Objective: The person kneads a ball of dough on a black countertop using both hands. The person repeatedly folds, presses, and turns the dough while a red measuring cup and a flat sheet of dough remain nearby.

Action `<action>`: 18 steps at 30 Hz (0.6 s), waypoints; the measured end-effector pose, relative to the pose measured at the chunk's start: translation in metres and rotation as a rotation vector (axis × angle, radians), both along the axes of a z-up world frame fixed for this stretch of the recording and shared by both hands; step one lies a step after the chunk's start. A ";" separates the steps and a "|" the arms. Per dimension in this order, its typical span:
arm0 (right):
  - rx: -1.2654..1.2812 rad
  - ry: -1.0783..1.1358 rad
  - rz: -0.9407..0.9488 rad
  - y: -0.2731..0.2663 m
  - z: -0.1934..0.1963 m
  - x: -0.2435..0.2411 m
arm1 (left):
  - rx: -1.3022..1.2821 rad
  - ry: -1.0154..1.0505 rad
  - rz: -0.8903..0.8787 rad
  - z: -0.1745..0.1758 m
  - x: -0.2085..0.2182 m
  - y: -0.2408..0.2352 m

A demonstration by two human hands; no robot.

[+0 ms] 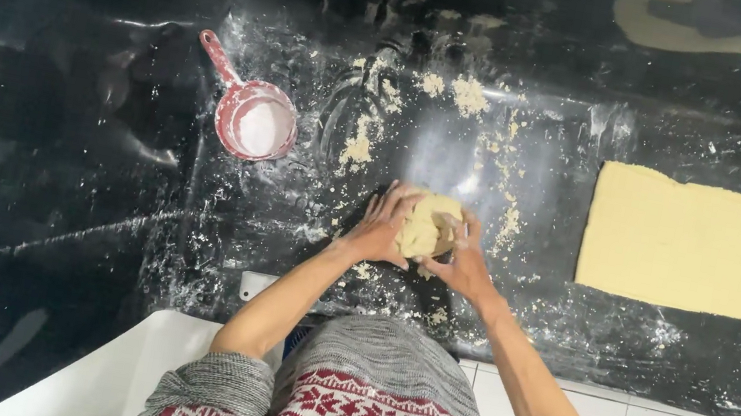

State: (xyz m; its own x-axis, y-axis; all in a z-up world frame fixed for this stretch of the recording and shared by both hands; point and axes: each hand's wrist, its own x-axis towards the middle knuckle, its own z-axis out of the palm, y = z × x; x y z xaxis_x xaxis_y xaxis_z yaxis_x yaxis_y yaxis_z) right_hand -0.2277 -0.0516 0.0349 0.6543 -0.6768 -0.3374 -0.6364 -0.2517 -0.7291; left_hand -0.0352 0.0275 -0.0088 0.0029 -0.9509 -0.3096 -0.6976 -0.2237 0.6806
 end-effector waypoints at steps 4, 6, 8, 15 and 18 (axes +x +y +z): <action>-0.055 -0.119 -0.113 0.016 -0.013 0.006 | 0.012 -0.087 -0.115 -0.008 -0.010 -0.006; 0.028 -0.163 -0.267 0.024 -0.038 0.019 | -0.226 -0.120 -0.033 -0.016 -0.013 0.000; -0.009 -0.162 -0.336 0.018 -0.042 0.036 | -0.267 -0.128 0.006 -0.040 -0.010 -0.007; -0.183 -0.105 -0.469 -0.039 -0.110 0.062 | -0.209 -0.100 0.309 -0.077 -0.005 -0.041; -0.082 -0.046 -0.469 -0.062 -0.093 0.078 | -0.021 0.026 0.450 -0.093 -0.002 -0.054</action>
State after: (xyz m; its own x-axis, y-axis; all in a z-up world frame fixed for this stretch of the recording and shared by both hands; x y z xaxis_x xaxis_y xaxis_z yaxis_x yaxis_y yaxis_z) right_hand -0.1500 -0.1135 -0.0581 0.2852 -0.9258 -0.2480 -0.6627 -0.0035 -0.7489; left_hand -0.0369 -0.0266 -0.1019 0.4102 -0.8627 -0.2956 -0.5168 -0.4870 0.7041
